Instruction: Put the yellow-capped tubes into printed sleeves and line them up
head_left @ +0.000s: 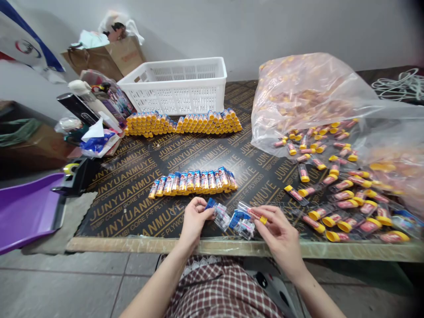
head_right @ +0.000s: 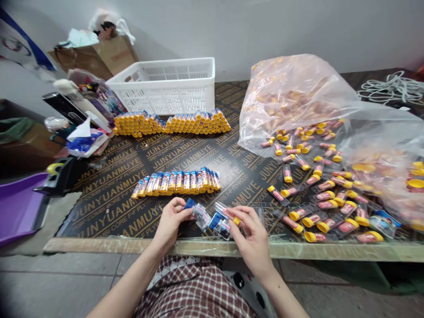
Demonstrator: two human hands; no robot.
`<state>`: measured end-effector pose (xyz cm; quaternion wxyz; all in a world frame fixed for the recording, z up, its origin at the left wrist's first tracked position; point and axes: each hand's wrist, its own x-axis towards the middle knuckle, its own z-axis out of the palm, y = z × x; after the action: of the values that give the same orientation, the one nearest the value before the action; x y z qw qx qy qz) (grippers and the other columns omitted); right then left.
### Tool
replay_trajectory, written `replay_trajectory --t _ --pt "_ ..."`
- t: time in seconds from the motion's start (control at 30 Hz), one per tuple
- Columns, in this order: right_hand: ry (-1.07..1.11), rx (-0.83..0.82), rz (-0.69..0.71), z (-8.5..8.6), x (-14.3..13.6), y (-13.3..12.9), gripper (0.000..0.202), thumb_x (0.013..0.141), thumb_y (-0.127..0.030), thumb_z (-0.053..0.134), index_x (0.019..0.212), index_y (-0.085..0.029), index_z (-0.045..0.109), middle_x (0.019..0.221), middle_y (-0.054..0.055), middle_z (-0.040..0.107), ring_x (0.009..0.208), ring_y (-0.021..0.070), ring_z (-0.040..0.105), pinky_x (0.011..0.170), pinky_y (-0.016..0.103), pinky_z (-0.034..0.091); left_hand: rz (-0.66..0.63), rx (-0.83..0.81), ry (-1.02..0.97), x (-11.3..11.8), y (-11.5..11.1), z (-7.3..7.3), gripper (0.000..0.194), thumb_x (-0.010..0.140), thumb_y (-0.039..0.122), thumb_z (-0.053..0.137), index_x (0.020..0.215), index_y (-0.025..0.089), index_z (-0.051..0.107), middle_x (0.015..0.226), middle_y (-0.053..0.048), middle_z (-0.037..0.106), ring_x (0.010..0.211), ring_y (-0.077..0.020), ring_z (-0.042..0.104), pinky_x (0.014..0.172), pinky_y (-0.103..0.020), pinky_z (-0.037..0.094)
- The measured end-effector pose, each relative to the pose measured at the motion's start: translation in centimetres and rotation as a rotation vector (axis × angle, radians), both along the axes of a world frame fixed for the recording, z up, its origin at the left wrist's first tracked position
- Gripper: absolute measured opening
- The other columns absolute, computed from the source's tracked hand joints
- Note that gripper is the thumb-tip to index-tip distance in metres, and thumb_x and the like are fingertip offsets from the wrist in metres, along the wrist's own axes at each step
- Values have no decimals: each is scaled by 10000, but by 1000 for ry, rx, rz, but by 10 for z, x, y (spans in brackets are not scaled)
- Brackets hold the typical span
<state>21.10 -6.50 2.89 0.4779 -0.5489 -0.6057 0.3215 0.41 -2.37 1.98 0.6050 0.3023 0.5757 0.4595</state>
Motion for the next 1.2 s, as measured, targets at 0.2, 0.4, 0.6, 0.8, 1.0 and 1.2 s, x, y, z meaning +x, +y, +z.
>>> replay_trajectory --t 0.2,0.4,0.6,0.8,1.0,1.2 --pt "27 90 -22 -8 -10 -13 258 831 -174 595 1066 -280 609 1050 57 608 973 204 595 796 349 545 102 -142 -330 7 3 9 304 515 228 823 739 117 649 690 -1 668 577 -77 591 615 -214 515" --pt "-20 207 -84 -12 -15 -16 266 806 -120 612 1035 -255 627 1040 67 654 994 230 614 810 393 540 177 -151 -331 10 3 6 317 476 309 854 634 109 666 616 -7 649 561 -83 577 578 -212 509" --pt "-113 316 -59 -8 -16 -12 296 791 -74 617 1048 -221 636 1033 69 668 984 211 629 831 370 534 217 -161 -314 10 3 4 368 458 357 859 634 100 663 596 -16 643 535 -88 572 573 -216 508" --pt "-149 320 78 -7 -22 -12 305 809 -66 589 1066 -226 630 1026 60 668 974 183 634 845 324 534 177 -54 -245 18 -2 5 353 579 416 790 666 101 657 643 -20 644 578 -94 580 582 -216 508" --pt "-244 141 33 -23 -4 5 319 844 -191 552 1162 -216 557 1082 73 637 974 191 618 822 337 529 -66 172 -131 54 1 19 363 626 263 775 946 157 642 797 -22 702 708 -133 645 714 -256 517" --pt "-662 137 -60 -30 44 57 153 743 -263 627 857 -169 667 916 98 625 892 260 538 774 417 440 -499 673 498 103 46 11 126 709 162 682 832 176 704 811 -43 728 759 -180 656 751 -280 488"
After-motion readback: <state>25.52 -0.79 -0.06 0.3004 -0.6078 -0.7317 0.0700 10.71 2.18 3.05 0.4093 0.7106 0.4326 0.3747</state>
